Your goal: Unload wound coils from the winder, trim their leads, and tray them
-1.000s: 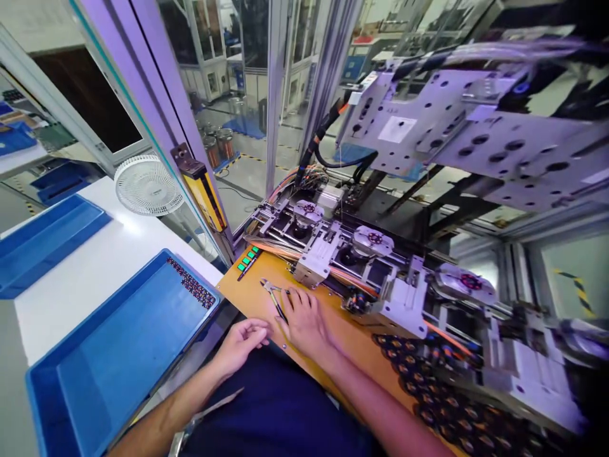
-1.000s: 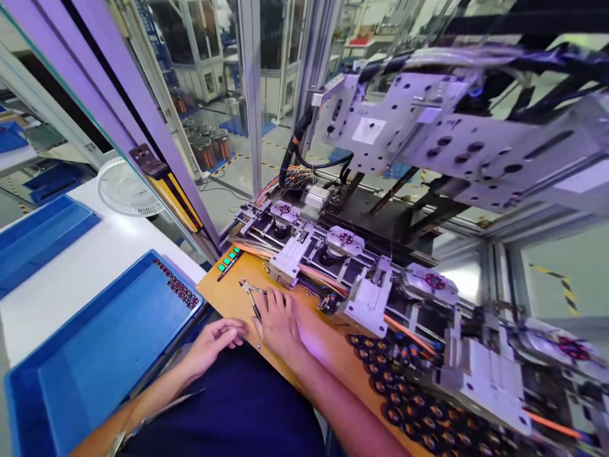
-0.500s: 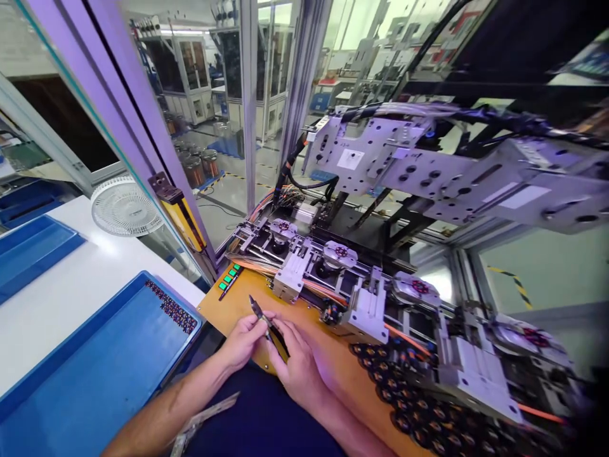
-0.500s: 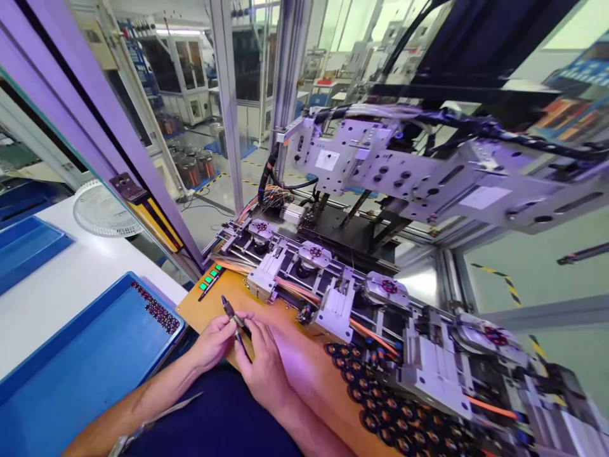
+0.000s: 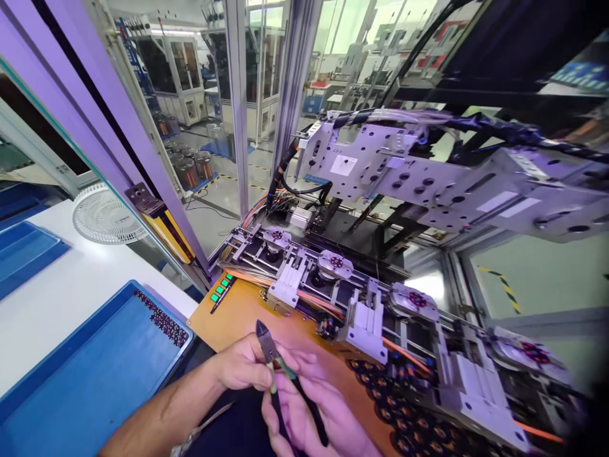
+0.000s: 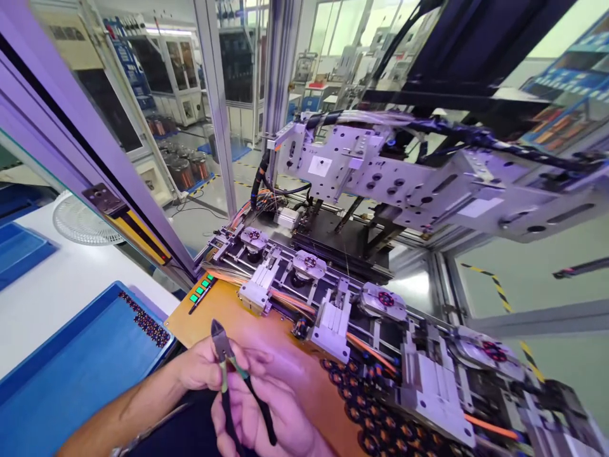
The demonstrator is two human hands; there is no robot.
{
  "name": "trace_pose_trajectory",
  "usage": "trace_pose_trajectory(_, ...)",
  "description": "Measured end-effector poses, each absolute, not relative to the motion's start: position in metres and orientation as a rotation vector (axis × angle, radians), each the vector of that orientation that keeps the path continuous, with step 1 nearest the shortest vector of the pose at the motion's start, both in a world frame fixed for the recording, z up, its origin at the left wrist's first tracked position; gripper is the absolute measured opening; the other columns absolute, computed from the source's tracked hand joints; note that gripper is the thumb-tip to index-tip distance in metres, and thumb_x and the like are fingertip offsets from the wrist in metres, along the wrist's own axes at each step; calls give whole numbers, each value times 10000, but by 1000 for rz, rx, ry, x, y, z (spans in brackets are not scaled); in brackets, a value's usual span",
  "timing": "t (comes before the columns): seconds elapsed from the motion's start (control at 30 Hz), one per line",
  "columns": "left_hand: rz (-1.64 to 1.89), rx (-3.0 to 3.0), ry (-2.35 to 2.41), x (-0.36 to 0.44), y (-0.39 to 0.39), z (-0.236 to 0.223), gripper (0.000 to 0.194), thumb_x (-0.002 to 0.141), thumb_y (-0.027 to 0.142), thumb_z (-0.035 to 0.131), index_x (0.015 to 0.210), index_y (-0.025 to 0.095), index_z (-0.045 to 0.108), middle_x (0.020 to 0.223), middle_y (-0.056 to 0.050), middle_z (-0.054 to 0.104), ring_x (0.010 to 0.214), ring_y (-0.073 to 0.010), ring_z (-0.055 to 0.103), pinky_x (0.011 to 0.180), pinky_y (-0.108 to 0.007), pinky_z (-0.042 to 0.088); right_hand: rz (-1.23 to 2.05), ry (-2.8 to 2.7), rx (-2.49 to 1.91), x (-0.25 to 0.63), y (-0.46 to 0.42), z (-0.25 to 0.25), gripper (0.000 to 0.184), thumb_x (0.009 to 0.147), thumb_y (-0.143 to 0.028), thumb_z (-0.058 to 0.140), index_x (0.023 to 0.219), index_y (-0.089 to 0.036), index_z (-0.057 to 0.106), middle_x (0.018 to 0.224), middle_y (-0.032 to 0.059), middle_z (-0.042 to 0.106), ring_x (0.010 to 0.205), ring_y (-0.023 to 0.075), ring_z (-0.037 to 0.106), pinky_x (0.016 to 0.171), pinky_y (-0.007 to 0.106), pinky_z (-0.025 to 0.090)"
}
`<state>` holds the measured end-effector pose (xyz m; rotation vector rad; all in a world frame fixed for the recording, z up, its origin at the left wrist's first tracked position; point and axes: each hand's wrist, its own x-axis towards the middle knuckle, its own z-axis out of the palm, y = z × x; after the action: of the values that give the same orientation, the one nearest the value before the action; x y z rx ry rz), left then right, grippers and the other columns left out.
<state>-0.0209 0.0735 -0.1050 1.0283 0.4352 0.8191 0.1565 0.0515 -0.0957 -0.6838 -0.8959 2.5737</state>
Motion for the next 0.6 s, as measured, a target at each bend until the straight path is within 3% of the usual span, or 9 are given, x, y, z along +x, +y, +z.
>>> trace_pose_trajectory(0.1,932,1273,781,-29,69,-125,723,738,720,587,1162,139,653,1020,-158,727,942,-257,693,818,-361,542,2357,-1002,-897,177,62,-83,650,777,-717,564,1126,-176,651,972,127,665,697,199,637,686,338,529)
trace_pose_trajectory(0.2,1064,1617,1322,-39,58,-164,505,833,564,607,1090,134,669,796,-83,717,664,-149,654,602,-234,525,2174,-1320,-1130,208,95,-51,704,787,-723,562,1284,-225,587,1102,129,649,899,263,645,898,419,491)
trace_pose_trajectory(0.3,1136,1736,1507,-46,49,-200,328,860,408,642,976,104,684,616,-36,637,506,-122,559,498,-223,471,2046,-1626,-1297,222,147,-5,558,889,-625,502,1306,-256,544,1023,99,659,828,220,634,817,383,511)
trace_pose_trajectory(0.37,1173,1834,1529,-47,49,-215,264,857,352,649,954,108,685,613,-37,638,521,-135,578,534,-242,496,1985,-1785,-1332,216,184,24,439,904,-586,506,1105,-217,631,772,58,644,653,179,599,634,316,503)
trace_pose_trajectory(0.43,1201,1927,1531,-47,51,-224,212,845,301,662,957,122,681,662,-51,671,571,-153,623,583,-257,526,1897,-1929,-1357,202,222,44,402,901,-574,520,1027,-208,627,670,17,617,547,131,554,569,260,471)
trace_pose_trajectory(0.6,1241,2049,1544,-46,57,-229,112,855,199,633,949,141,649,758,-73,714,662,-174,686,624,-262,561,2033,-1934,-1509,161,298,60,352,795,-507,639,935,-184,632,813,50,675,646,147,646,605,256,552)
